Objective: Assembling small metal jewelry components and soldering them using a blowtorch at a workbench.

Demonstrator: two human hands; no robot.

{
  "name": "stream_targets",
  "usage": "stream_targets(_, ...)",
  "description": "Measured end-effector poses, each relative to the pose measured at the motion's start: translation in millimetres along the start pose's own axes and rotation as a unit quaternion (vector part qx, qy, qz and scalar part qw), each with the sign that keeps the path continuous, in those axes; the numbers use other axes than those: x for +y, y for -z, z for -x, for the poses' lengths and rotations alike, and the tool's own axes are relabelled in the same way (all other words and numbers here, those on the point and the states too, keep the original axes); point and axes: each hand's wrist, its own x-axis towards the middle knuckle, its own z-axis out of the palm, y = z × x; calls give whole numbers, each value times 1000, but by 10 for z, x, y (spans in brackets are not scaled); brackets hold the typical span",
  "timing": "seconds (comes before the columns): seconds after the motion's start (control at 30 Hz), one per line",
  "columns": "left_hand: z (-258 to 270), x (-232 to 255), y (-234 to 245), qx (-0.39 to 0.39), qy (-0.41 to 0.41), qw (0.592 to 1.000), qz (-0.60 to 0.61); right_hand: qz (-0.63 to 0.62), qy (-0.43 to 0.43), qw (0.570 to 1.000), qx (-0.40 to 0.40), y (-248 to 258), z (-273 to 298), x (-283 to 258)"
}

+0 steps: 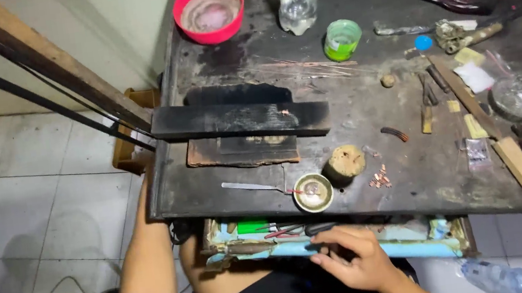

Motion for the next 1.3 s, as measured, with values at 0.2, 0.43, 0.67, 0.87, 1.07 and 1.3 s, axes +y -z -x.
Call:
stream_targets(0.2, 668, 469, 119, 8, -20, 999, -41, -31, 0, 1000, 3, -19, 12, 35)
stream_targets(0.43, 3057, 2154, 1024, 179, -88, 953, 227, -68, 12, 998, 7, -79, 35, -52)
stream_targets(0.67, 4465, 2043, 343, 71, -18, 876, 477, -187, 31, 966, -176, -729, -35, -560)
stream_targets(0.87, 4530, 1891, 43, -48, -95, 851, 514, -166, 0, 985, -56, -917, 84, -370)
stream_targets(1.07, 4362, 2099, 83, -151, -169, 925, 304, -192, -81, 976, -69, -723, 57, -335)
stream_targets(1.3, 3636, 1907, -39, -328, -323, 842, -280, -274, -116, 955, -11, -356, 98, -364)
